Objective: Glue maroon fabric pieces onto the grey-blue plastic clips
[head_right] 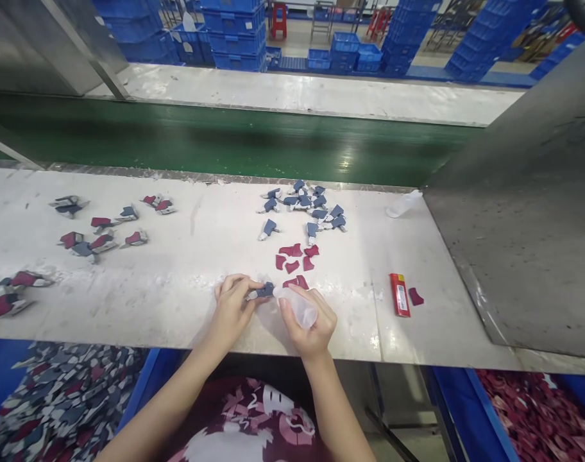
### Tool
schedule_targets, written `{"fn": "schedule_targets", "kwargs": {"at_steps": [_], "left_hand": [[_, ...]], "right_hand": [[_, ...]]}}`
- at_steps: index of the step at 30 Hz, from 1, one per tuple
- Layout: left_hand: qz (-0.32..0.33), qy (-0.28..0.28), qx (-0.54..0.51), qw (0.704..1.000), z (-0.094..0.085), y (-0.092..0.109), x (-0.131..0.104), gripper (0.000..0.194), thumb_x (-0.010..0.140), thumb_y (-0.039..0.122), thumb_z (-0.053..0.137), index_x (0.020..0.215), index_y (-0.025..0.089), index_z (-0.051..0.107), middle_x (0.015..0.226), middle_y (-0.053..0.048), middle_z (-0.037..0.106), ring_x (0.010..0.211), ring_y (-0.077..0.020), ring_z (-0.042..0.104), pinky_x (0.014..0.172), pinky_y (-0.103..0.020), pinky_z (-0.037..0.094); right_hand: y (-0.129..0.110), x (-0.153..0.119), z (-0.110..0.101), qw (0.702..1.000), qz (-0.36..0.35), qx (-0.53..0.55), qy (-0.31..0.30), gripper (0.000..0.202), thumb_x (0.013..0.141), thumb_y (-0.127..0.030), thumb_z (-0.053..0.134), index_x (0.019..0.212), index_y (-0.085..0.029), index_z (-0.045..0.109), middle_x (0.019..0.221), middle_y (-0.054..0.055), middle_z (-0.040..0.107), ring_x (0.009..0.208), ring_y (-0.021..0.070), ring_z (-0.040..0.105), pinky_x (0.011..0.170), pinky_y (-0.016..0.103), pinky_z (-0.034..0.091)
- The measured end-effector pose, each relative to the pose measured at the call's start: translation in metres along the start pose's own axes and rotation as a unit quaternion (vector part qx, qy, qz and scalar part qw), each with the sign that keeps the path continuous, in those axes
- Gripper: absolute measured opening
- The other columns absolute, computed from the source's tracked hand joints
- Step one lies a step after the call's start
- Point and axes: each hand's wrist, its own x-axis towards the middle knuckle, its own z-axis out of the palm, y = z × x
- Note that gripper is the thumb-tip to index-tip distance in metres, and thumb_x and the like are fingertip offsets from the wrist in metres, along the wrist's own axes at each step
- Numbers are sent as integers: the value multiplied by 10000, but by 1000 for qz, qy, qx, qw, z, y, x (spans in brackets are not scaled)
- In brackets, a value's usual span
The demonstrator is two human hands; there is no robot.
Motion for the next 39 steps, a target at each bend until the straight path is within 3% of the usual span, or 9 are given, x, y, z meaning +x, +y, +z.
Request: {"fn": "schedule_targets", "kwargs": {"at_steps": [8, 24, 29, 39], "left_hand": [[-3, -2, -6, 1000, 0, 0, 1, 189, 894, 126, 566, 1013, 255, 633, 1026, -40, 731, 1147, -277, 537, 960, -446, 340], [-24, 0, -20, 1000, -1, 3, 2, 145, 875, 228, 693, 1016, 258, 675, 997, -40, 740, 1114, -275, 572, 943, -443, 344], [-26, 1, -26, 999, -1, 3, 2, 127, 887, 221, 666, 1007, 259, 683, 979, -39, 749, 1123, -282, 566, 939, -448, 343], [-19, 9, -35, 999, 1, 1, 3, 148, 875, 176, 670, 990, 267, 691, 952, -15, 760, 1122, -269, 573, 941, -433, 340]], "right_hand": [[0, 0, 1, 1000, 6, -4, -2, 199, 840, -198, 691, 1036, -190, 724, 887, 73, 770, 683, 195, 700, 578, 319, 577], [2, -13, -10, 993, 108, -3, 37, 131, 873, -264, 669, 922, -166, 741, 831, 78, 745, 740, 234, 716, 618, 342, 569], [-1, -14, -8, 994, 107, -9, 24, 178, 871, -314, 665, 914, -158, 739, 820, 86, 742, 734, 243, 720, 606, 348, 576], [-9, -13, 7, 995, 94, 29, -11, 148, 867, -262, 665, 959, -169, 734, 847, 75, 743, 749, 223, 715, 650, 352, 585]]}}
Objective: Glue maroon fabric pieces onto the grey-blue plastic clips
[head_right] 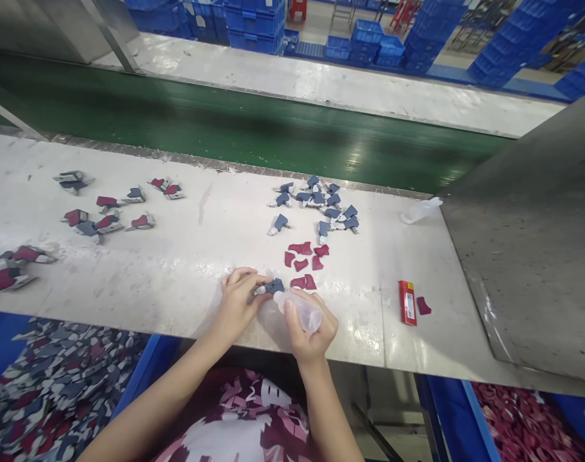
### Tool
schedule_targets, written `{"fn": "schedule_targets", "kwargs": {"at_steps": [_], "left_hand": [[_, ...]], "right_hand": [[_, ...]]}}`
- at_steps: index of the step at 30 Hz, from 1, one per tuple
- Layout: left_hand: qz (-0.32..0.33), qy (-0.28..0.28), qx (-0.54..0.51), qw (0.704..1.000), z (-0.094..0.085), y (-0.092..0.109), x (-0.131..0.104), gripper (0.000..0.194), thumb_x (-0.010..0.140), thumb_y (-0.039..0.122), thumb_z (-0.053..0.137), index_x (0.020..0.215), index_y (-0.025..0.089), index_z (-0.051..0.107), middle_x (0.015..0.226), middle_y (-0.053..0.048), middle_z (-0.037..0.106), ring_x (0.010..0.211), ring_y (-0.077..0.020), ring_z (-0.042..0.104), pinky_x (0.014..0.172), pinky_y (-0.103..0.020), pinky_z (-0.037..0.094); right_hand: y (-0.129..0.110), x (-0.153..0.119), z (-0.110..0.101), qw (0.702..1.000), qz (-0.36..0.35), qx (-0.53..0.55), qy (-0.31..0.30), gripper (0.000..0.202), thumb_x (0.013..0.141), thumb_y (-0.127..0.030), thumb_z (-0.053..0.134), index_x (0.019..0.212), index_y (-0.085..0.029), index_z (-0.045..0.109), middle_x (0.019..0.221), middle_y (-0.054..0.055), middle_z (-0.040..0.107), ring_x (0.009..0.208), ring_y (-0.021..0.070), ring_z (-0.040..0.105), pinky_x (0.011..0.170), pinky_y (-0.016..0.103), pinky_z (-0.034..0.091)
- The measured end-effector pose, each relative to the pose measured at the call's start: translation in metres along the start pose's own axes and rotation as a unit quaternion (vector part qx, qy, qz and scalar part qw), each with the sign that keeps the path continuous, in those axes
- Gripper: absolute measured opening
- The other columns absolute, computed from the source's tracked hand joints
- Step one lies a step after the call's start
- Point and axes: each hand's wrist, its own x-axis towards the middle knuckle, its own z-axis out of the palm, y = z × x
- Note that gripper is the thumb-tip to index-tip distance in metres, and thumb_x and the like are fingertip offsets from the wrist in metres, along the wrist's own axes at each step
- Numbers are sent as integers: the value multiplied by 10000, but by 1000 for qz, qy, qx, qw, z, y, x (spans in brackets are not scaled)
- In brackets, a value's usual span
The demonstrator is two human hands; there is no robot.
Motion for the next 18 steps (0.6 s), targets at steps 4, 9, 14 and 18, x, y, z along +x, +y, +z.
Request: {"fn": "schedule_targets", "kwargs": {"at_steps": [4, 9, 14, 18], "left_hand": [[1, 2, 0, 1000, 0, 0, 0, 143, 879, 178, 671, 993, 263, 688, 942, -16, 759, 1123, -267, 575, 937, -429, 341], [-3, -3, -2, 1000, -1, 0, 0, 128, 885, 199, 668, 990, 271, 683, 932, -15, 761, 1129, -278, 577, 948, -443, 338], [5, 6, -6, 1000, -1, 0, 0, 136, 872, 175, 687, 982, 254, 683, 941, -6, 768, 1118, -267, 575, 940, -431, 328], [10, 9, -7, 1000, -1, 1, -1, 144, 863, 165, 699, 988, 236, 685, 934, -10, 765, 1105, -268, 576, 929, -427, 326]], "right_hand": [[3, 0, 2, 1000, 14, 7, 3, 166, 864, -268, 671, 977, -165, 737, 887, 85, 754, 780, 233, 725, 676, 363, 596], [5, 0, 3, 1000, 28, 6, 6, 191, 860, -286, 677, 986, -158, 743, 914, 94, 762, 804, 243, 734, 709, 373, 606], [5, 0, 2, 999, 37, 10, 13, 207, 868, -306, 666, 984, -152, 742, 907, 99, 761, 793, 245, 734, 688, 371, 607], [6, 0, 1, 999, 47, 21, 13, 185, 860, -283, 678, 985, -163, 743, 920, 89, 762, 814, 241, 733, 721, 372, 605]]}}
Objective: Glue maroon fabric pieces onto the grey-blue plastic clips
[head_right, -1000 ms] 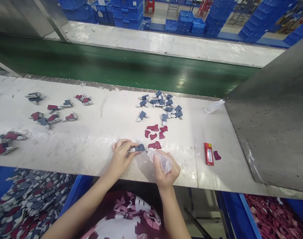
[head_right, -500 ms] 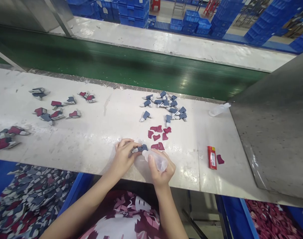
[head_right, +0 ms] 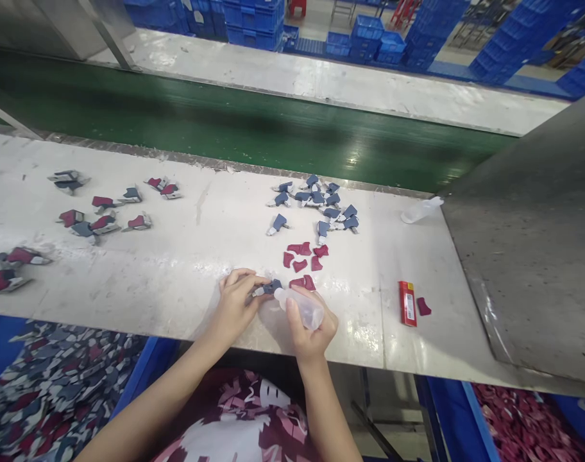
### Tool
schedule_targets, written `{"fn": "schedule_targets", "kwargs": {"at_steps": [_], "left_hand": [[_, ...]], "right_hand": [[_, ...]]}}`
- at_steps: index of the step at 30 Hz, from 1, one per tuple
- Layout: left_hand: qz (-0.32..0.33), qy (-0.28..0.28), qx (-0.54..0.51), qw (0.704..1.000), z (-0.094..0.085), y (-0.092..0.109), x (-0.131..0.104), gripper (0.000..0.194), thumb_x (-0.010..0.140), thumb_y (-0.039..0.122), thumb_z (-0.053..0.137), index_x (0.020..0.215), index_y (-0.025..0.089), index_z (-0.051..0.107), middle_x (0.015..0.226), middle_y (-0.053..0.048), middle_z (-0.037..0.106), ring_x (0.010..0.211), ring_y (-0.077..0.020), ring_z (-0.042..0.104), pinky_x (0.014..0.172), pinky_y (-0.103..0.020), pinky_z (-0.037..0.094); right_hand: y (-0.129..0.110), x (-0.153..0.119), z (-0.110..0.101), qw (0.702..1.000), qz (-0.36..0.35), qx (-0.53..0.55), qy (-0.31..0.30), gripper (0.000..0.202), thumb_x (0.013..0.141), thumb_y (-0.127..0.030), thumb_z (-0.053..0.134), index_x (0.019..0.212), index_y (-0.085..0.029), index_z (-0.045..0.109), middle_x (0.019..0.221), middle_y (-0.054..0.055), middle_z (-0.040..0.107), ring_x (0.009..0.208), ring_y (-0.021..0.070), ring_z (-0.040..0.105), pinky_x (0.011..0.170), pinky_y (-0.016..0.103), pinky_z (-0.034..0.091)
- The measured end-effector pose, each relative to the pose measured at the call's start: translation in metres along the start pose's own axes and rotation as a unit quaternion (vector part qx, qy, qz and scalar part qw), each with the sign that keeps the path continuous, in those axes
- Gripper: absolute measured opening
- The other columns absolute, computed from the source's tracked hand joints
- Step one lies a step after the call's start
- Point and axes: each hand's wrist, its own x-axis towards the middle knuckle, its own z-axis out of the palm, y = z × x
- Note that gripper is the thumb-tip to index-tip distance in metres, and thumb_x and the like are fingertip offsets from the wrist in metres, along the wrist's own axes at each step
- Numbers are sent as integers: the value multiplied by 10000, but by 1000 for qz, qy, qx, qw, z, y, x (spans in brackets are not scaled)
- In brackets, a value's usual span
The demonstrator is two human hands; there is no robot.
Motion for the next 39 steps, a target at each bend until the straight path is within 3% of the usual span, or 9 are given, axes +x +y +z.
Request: {"fn": "schedule_targets", "kwargs": {"at_steps": [12, 18, 22, 26, 28, 31, 34, 37, 39], "left_hand": [[3, 2, 3, 1000, 1, -1, 1, 160, 861, 140, 692, 990, 235, 689, 947, -12, 760, 1105, -269, 580, 923, -427, 325], [-2, 0, 7, 1000, 2, -3, 1, 158, 846, 205, 742, 994, 230, 692, 949, -17, 748, 1100, -266, 583, 927, -425, 324], [-1, 5, 9, 1000, 3, -5, 0, 174, 846, 202, 739, 1010, 241, 694, 968, -19, 745, 1105, -265, 583, 938, -430, 330], [0, 10, 9, 1000, 2, -5, 0, 166, 848, 217, 738, 1006, 241, 697, 975, -24, 740, 1104, -267, 587, 951, -440, 340], [0, 12, 4, 1000, 1, -5, 0, 164, 849, 218, 737, 1007, 242, 698, 997, -28, 736, 1105, -266, 591, 958, -443, 346], [-3, 19, -9, 1000, 0, -5, 0, 161, 845, 219, 743, 998, 244, 700, 1018, -34, 730, 1104, -263, 598, 959, -444, 366], [-8, 36, -26, 999, 0, -6, 0, 149, 843, 224, 744, 984, 250, 703, 1023, -42, 722, 1075, -259, 611, 958, -448, 394], [-8, 56, -61, 997, 0, -9, -2, 147, 846, 220, 736, 986, 249, 703, 1013, -41, 711, 1046, -246, 617, 951, -433, 437], [-5, 67, -92, 994, 1, -11, -3, 149, 850, 209, 727, 992, 244, 701, 1003, -40, 702, 1034, -235, 615, 937, -409, 468]], "right_hand": [[-2, 2, -2, 999, 31, 25, -10, 208, 855, -324, 675, 981, -171, 737, 922, 92, 754, 817, 250, 731, 705, 376, 599], [6, 26, -33, 989, 77, 22, 128, 359, 716, -359, 806, 944, -199, 580, 849, 27, 661, 826, 236, 715, 759, 384, 576], [20, 46, -52, 991, 54, 18, 118, 528, 644, -308, 862, 959, -245, 443, 905, 20, 677, 1022, 275, 708, 992, 527, 490], [30, 49, -56, 991, 95, 4, 90, 593, 672, -338, 857, 1050, -256, 408, 1007, 60, 705, 1021, 273, 704, 917, 511, 527], [30, 45, -56, 991, 37, -45, 123, 652, 657, -308, 874, 1129, -253, 427, 1155, 99, 663, 1088, 277, 664, 882, 474, 538], [21, 36, -54, 941, -198, -159, 224, 695, 605, -178, 905, 1167, -257, 504, 1103, 58, 627, 958, 229, 645, 749, 363, 542], [7, 29, -46, 916, -319, -223, 97, 493, 692, -107, 849, 1092, -258, 604, 870, 7, 605, 754, 168, 597, 640, 304, 517], [1, 31, -30, 925, -254, -258, -115, 310, 838, -181, 743, 1125, -252, 649, 979, 66, 642, 883, 211, 584, 694, 334, 538], [3, 34, -21, 922, -211, -278, -167, 247, 886, -232, 692, 1132, -238, 671, 1059, 91, 652, 974, 249, 547, 778, 388, 544]]}}
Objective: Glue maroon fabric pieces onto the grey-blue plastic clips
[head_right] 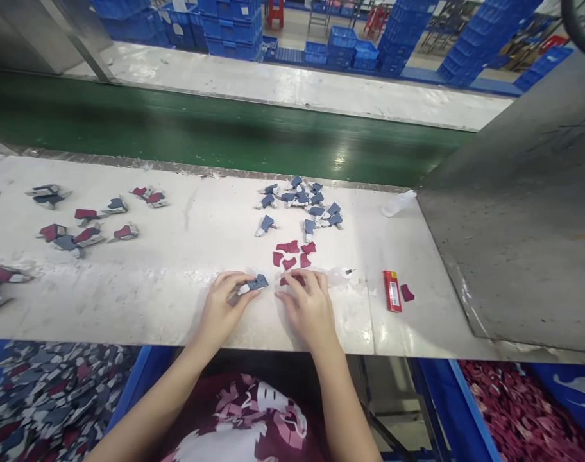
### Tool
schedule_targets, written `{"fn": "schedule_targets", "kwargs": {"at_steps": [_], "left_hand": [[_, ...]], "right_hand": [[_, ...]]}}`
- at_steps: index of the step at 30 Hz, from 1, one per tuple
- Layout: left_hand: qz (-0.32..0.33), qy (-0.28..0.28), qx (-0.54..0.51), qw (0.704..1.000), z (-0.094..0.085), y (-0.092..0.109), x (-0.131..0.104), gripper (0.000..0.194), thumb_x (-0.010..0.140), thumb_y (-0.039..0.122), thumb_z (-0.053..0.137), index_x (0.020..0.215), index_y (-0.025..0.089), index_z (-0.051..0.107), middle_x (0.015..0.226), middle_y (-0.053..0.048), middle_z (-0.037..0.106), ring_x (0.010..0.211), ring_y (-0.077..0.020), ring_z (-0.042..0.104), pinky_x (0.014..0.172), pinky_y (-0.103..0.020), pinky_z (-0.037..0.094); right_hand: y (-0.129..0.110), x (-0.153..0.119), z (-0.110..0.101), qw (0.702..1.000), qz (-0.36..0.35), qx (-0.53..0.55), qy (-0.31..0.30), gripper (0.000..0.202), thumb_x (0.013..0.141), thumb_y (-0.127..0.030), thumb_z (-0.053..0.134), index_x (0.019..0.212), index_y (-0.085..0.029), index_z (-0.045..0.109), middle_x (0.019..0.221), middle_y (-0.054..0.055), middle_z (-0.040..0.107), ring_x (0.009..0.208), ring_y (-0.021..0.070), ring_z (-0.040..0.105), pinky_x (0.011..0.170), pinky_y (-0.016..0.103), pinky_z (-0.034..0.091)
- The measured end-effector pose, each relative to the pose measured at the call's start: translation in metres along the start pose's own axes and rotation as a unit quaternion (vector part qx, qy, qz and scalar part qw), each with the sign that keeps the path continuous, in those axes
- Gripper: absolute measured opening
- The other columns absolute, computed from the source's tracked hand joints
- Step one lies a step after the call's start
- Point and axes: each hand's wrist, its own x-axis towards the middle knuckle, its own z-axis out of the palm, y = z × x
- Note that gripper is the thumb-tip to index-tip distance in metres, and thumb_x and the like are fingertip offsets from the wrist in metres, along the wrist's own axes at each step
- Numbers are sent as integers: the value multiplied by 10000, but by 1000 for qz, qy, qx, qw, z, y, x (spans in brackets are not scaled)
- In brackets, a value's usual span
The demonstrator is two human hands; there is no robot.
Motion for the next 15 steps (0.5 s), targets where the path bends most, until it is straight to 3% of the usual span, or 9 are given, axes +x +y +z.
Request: {"fn": "schedule_targets", "kwargs": {"at_steps": [4, 10, 13, 15], "left_hand": [[-7, 12, -37, 999, 0, -2, -2, 144, 863, 209, 702, 1004, 242, 699, 1002, -46, 688, 1019, -225, 617, 913, -381, 498], [-31, -1, -25, 999, -2, 2, -2, 153, 863, 206, 701, 1011, 247, 703, 1055, -49, 700, 1053, -233, 625, 971, -415, 460], [-28, -3, -15, 999, -2, 4, -1, 156, 858, 206, 710, 1007, 255, 708, 1058, -42, 723, 1047, -231, 641, 980, -421, 441], [-20, -12, -6, 1000, -3, 5, -1, 161, 853, 206, 723, 1006, 255, 713, 1063, -36, 744, 1049, -230, 654, 990, -428, 424]], "right_hand": [[5, 6, 11, 999, 36, -7, -26, 130, 947, -235, 593, 1013, -224, 705, 1006, 90, 663, 978, 261, 504, 843, 423, 519], [12, 12, 20, 998, 38, -29, -34, 203, 988, -175, 471, 936, -204, 665, 966, 105, 643, 909, 255, 510, 790, 414, 498], [10, 13, 21, 998, 57, 24, -19, 240, 992, -180, 457, 855, -210, 652, 876, 85, 642, 861, 234, 541, 771, 397, 508], [5, 13, 19, 989, 89, 114, -5, 205, 990, -235, 489, 871, -216, 655, 853, 63, 664, 824, 209, 598, 748, 374, 535]]}}
